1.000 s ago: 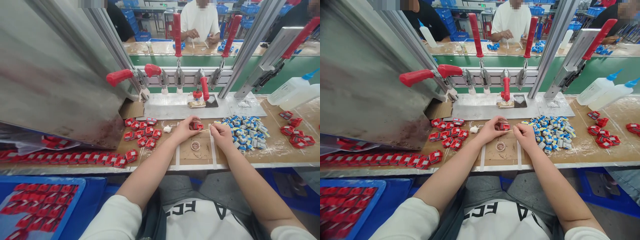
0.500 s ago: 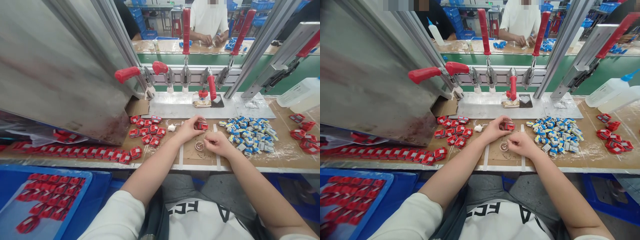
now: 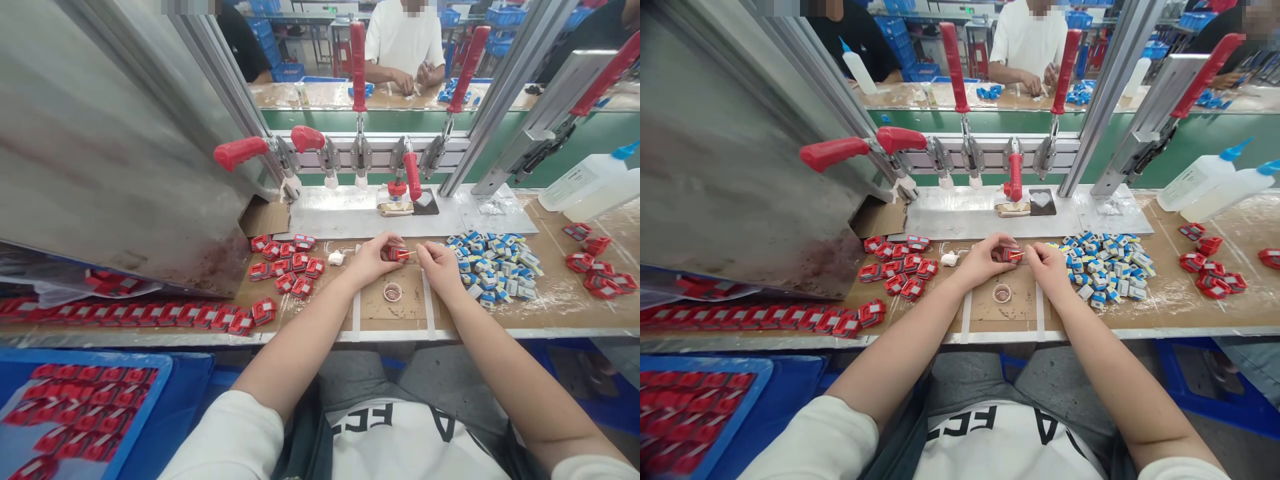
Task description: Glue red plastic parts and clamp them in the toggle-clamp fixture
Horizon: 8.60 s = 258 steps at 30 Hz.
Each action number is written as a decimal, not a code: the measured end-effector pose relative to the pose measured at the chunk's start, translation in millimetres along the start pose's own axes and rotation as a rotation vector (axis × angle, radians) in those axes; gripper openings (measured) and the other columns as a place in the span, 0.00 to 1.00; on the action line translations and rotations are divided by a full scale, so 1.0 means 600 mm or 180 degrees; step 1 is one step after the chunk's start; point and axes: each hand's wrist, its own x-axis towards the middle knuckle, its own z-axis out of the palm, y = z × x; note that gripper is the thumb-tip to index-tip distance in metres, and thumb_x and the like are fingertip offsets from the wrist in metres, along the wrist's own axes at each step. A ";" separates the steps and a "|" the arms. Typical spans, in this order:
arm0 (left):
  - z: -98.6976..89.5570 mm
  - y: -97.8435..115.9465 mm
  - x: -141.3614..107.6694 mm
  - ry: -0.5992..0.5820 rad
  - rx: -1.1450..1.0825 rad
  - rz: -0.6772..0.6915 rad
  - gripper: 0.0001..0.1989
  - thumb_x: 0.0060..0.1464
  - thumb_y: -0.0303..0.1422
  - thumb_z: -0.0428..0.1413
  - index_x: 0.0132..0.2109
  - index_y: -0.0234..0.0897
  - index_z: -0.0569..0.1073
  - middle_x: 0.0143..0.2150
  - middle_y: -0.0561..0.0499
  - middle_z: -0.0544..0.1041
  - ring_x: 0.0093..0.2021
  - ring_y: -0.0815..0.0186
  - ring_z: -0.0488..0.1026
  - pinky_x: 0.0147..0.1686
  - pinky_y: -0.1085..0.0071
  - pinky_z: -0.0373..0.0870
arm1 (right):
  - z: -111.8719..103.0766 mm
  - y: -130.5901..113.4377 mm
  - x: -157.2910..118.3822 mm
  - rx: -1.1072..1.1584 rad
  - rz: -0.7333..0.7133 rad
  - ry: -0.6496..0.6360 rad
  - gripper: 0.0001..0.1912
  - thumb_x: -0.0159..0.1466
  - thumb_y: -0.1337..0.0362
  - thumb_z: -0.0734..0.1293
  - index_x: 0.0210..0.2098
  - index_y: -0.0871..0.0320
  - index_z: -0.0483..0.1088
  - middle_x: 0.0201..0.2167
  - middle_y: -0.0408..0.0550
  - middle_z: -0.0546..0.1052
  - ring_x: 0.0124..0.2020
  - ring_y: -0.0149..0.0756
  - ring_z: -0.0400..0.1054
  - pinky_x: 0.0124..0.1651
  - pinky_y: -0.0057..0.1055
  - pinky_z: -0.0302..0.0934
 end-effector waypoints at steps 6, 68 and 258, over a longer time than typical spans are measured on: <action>0.001 -0.002 0.000 0.0015 0.0052 -0.0002 0.23 0.48 0.26 0.67 0.52 0.39 0.73 0.49 0.48 0.82 0.42 0.65 0.79 0.38 0.71 0.73 | -0.006 0.001 0.001 -0.0151 0.0003 0.0035 0.21 0.64 0.56 0.61 0.18 0.54 0.52 0.17 0.37 0.52 0.22 0.29 0.48 0.27 0.31 0.44; -0.004 0.011 0.010 0.0219 -0.1711 -0.0170 0.30 0.43 0.38 0.74 0.54 0.37 0.79 0.52 0.43 0.82 0.54 0.57 0.79 0.59 0.56 0.73 | -0.072 -0.008 0.039 0.0862 -0.0237 -0.0616 0.17 0.62 0.52 0.75 0.48 0.52 0.80 0.41 0.49 0.81 0.38 0.40 0.74 0.43 0.38 0.71; 0.063 0.053 0.223 0.0333 0.3299 0.0317 0.30 0.57 0.29 0.58 0.66 0.47 0.69 0.70 0.39 0.64 0.60 0.44 0.72 0.52 0.53 0.74 | -0.078 0.022 0.182 0.0571 -0.0390 -0.0578 0.37 0.69 0.49 0.61 0.72 0.55 0.49 0.37 0.45 0.75 0.30 0.38 0.68 0.40 0.38 0.68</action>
